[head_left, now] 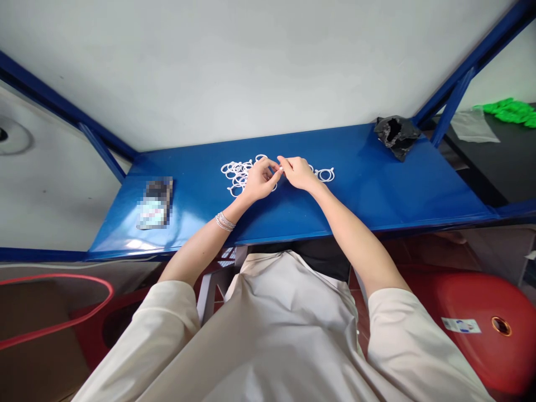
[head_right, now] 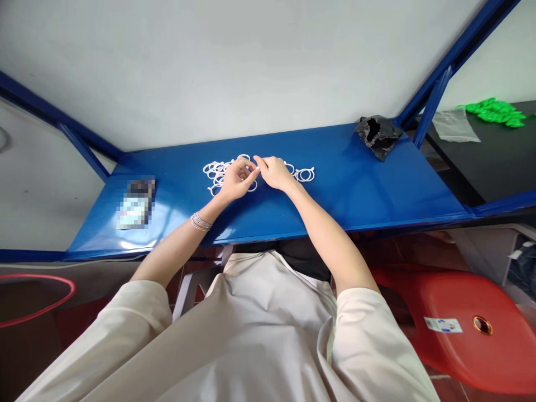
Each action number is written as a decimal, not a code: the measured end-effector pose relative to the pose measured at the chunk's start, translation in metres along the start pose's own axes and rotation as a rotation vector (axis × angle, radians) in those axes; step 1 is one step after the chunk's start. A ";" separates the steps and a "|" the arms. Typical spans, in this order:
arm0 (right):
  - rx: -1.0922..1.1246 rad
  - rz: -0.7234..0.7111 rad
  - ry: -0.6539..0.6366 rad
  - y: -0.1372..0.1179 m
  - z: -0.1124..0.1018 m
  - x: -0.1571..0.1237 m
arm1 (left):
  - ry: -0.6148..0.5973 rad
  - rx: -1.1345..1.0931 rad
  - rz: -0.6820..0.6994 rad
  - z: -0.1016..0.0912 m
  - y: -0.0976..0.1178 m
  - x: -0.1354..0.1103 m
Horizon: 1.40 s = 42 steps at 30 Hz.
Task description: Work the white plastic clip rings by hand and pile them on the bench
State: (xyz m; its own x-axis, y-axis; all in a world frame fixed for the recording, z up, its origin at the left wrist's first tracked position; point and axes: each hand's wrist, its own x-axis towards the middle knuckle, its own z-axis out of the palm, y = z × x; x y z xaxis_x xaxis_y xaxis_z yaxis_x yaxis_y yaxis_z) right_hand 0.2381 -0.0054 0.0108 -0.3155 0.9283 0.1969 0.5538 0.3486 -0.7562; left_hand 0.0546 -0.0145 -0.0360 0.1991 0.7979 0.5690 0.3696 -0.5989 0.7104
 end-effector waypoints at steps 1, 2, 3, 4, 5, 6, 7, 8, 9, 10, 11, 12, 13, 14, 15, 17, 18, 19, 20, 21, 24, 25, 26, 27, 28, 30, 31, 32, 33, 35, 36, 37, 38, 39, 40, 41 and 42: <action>-0.009 -0.004 0.005 0.000 0.000 0.000 | -0.005 -0.005 0.004 0.000 0.000 0.000; -0.018 -0.006 0.009 0.001 0.000 0.000 | -0.011 -0.011 0.004 0.000 0.000 0.000; -0.028 -0.004 0.014 0.001 0.000 0.001 | -0.015 -0.017 0.002 0.000 0.001 0.000; -0.037 -0.004 0.017 0.002 0.000 0.001 | -0.019 -0.024 -0.002 -0.001 0.002 0.000; -0.044 -0.003 0.021 0.002 0.000 0.001 | -0.023 -0.030 -0.005 -0.001 0.003 0.001; -0.051 -0.001 0.026 0.002 0.000 0.002 | -0.027 -0.035 -0.007 -0.001 0.004 0.001; -0.057 0.000 0.033 0.002 0.000 0.002 | -0.032 -0.037 -0.007 -0.002 0.005 0.001; -0.061 0.002 0.041 0.002 0.001 0.002 | -0.035 -0.035 -0.007 -0.002 0.006 0.001; -0.064 0.003 0.050 0.002 0.001 0.002 | -0.037 -0.031 -0.008 -0.002 0.007 0.001; -0.067 0.007 0.061 0.002 0.002 0.002 | -0.037 -0.026 -0.010 -0.003 0.008 0.002; -0.072 0.012 0.072 0.002 0.002 0.001 | -0.034 -0.022 -0.010 -0.003 0.009 0.002; -0.076 0.017 0.082 0.002 0.003 0.001 | -0.028 -0.023 -0.006 -0.003 0.009 0.002; -0.080 0.022 0.088 0.002 0.003 0.001 | -0.021 -0.026 0.002 -0.003 0.009 0.002; -0.084 0.028 0.093 0.002 0.003 0.001 | -0.013 -0.031 0.013 -0.003 0.009 0.002; -0.088 0.031 0.095 0.002 0.004 0.001 | -0.005 -0.034 0.024 -0.002 0.008 0.001; -0.099 0.026 0.090 0.002 0.004 0.001 | 0.007 -0.034 0.043 -0.001 0.006 0.001; -0.109 0.019 0.087 0.002 0.004 0.001 | 0.009 -0.030 0.046 -0.001 0.004 0.000; -0.120 0.009 0.085 0.002 0.004 0.001 | 0.009 -0.026 0.045 0.000 0.003 0.000; -0.131 -0.001 0.083 0.002 0.004 0.001 | 0.006 -0.026 0.040 0.000 0.002 -0.001; -0.140 -0.012 0.082 0.001 0.004 0.001 | 0.003 -0.031 0.033 0.000 0.001 -0.001; -0.142 -0.027 0.083 0.001 0.005 0.000 | -0.002 -0.059 0.007 0.001 0.000 -0.002; -0.136 -0.025 0.085 0.001 0.006 0.000 | 0.000 -0.066 0.000 0.001 0.001 -0.002; -0.127 -0.019 0.087 0.001 0.006 0.000 | 0.002 -0.069 -0.005 0.001 0.002 -0.002; -0.116 -0.010 0.091 0.001 0.006 0.000 | 0.005 -0.067 -0.007 0.001 0.003 -0.001; -0.102 0.000 0.095 0.001 0.006 0.000 | 0.009 -0.062 -0.006 0.000 0.004 -0.001; -0.067 0.026 0.109 0.002 0.003 0.001 | 0.012 -0.048 -0.001 0.000 0.007 0.000; -0.047 0.040 0.120 0.002 0.001 0.002 | 0.011 -0.038 0.000 -0.001 0.008 0.000; -0.027 0.055 0.136 0.003 -0.002 0.003 | 0.008 -0.025 -0.002 -0.001 0.009 0.001; -0.009 0.070 0.157 0.004 -0.006 0.004 | 0.005 -0.009 -0.007 -0.002 0.010 0.001; 0.020 0.104 0.196 0.006 -0.014 0.005 | -0.001 0.019 -0.025 -0.003 0.010 0.001; 0.032 0.119 0.207 0.006 -0.018 0.005 | -0.006 0.024 -0.037 -0.003 0.010 0.001; 0.044 0.130 0.209 0.007 -0.021 0.006 | -0.011 0.022 -0.049 -0.003 0.009 0.001; 0.054 0.137 0.200 0.007 -0.024 0.006 | -0.018 0.013 -0.060 -0.003 0.009 0.001; 0.063 0.137 0.187 0.007 -0.025 0.005 | -0.026 0.001 -0.070 -0.003 0.009 0.001; 0.070 0.132 0.169 0.006 -0.024 0.005 | -0.033 -0.011 -0.075 -0.003 0.009 0.001; 0.072 0.123 0.151 0.006 -0.022 0.004 | -0.040 -0.020 -0.074 -0.003 0.010 0.001; 0.068 0.113 0.130 0.005 -0.019 0.003 | -0.047 -0.026 -0.065 -0.003 0.010 0.001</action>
State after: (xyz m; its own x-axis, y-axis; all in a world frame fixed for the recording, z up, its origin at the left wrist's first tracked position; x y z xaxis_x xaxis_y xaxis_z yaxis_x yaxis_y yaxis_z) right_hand 0.2546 0.0014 0.0200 -0.1493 0.9714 0.1846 0.5252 0.2361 -0.8176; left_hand 0.0554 -0.0201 -0.0274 0.2179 0.8374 0.5013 0.3594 -0.5464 0.7565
